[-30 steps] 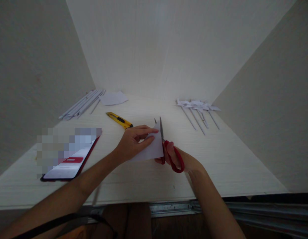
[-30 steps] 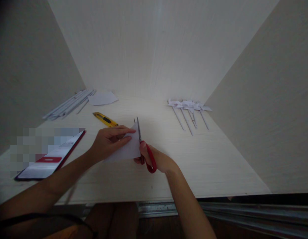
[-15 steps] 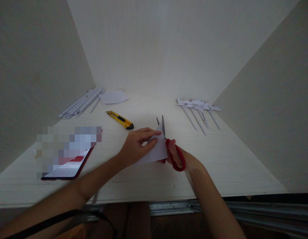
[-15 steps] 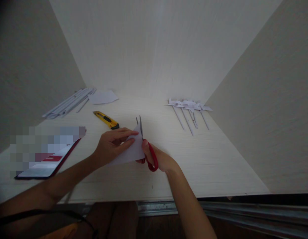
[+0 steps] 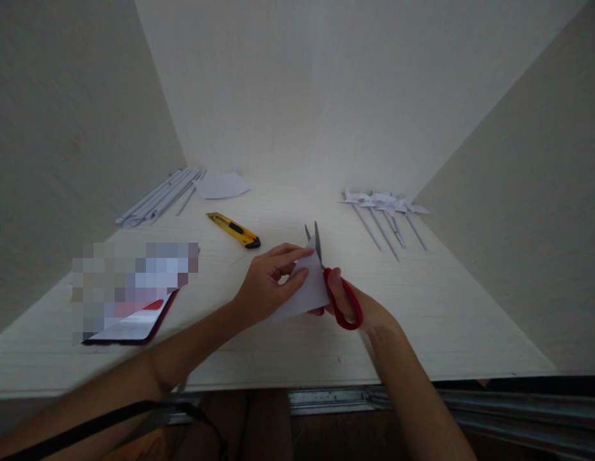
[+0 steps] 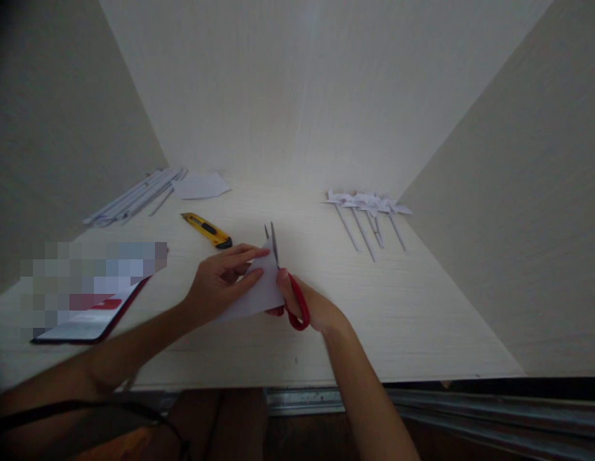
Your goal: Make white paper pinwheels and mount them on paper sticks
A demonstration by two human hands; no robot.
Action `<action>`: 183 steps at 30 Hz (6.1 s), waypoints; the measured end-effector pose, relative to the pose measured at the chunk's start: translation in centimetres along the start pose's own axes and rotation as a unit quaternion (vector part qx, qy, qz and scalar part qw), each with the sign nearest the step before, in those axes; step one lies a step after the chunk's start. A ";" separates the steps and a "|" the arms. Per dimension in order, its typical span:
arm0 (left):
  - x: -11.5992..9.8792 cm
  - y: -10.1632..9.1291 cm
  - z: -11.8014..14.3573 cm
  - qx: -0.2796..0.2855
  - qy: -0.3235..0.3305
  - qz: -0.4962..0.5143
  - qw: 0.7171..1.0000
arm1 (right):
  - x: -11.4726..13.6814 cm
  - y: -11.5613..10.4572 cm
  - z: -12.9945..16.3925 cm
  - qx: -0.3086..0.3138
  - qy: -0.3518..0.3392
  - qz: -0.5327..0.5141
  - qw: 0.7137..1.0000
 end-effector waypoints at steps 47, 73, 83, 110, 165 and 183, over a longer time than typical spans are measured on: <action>0.7 0.2 0.4 -0.014 -0.015 -0.029 0.999 | -0.5 0.4 -0.4 -0.003 -0.029 -0.055 0.998; 0.5 -0.1 0.4 -0.018 -0.006 -0.061 0.998 | -0.3 0.2 -0.5 -0.014 -0.034 -0.012 0.999; 1.1 -0.3 -0.2 -0.018 -0.012 -0.011 1.000 | -1.0 -3.3 -0.8 -0.155 0.003 -0.047 0.987; 4.4 -1.1 9.2 0.262 -0.033 -0.312 0.913 | 0.1 -7.1 2.9 -0.331 0.129 0.502 0.789; 1.7 -4.7 11.0 0.036 -0.022 -0.220 0.975 | 0.7 5.7 0.9 -0.190 -0.223 0.171 0.941; 6.8 -8.0 10.0 -0.059 -0.176 -0.078 0.980 | -0.5 2.1 -3.4 -0.151 -0.122 0.309 0.931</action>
Point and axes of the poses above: each hand's wrist, its own z-axis away from the middle knuckle, its own y-axis out of the palm, x = y × z, the point moved 10 cm from there along -z, towards the middle knuckle, and after that the axes turned 11 degrees about -z, right-handed, at the moved point
